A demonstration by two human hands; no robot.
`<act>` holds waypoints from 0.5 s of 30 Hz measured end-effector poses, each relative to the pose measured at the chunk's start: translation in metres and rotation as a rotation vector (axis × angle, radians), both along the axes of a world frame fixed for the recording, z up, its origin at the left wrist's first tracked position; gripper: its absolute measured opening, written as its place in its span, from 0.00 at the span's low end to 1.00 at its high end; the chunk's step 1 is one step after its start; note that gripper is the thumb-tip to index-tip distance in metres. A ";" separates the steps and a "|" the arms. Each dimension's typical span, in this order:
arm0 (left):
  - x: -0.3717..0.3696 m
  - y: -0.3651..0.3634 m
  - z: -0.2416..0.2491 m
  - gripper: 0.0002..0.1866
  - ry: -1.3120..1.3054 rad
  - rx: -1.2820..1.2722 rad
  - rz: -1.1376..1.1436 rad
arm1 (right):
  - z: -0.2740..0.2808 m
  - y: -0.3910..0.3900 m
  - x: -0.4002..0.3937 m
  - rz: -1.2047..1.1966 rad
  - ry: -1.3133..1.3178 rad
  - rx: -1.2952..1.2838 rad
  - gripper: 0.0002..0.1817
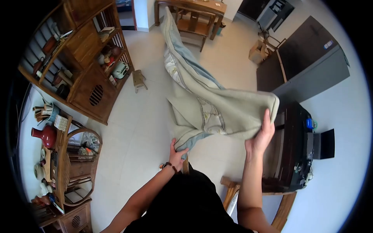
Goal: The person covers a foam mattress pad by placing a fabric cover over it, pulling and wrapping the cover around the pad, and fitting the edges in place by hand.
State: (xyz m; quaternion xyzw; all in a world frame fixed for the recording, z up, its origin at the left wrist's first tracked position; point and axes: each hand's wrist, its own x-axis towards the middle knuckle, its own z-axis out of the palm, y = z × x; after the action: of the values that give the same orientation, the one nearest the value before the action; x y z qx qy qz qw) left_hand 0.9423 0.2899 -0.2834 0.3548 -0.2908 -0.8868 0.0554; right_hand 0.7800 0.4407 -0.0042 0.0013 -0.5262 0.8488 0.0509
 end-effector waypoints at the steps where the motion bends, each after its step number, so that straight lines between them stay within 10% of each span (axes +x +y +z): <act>1: 0.004 0.003 -0.006 0.50 -0.022 -0.038 -0.056 | -0.001 -0.001 -0.001 0.029 0.016 0.002 0.20; 5: -0.001 0.004 -0.072 0.50 -0.061 -0.448 -0.191 | -0.002 -0.020 -0.022 0.134 0.068 0.012 0.17; 15: -0.032 0.010 -0.048 0.47 -0.181 -0.645 -0.202 | -0.079 0.021 -0.073 0.010 0.003 0.241 0.13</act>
State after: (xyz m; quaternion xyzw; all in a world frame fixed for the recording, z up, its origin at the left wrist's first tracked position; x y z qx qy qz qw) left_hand 0.9107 0.3004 -0.3310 0.3655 -0.5936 -0.7152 0.0506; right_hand 0.7068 0.4618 -0.0829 0.0114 -0.6242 0.7797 0.0471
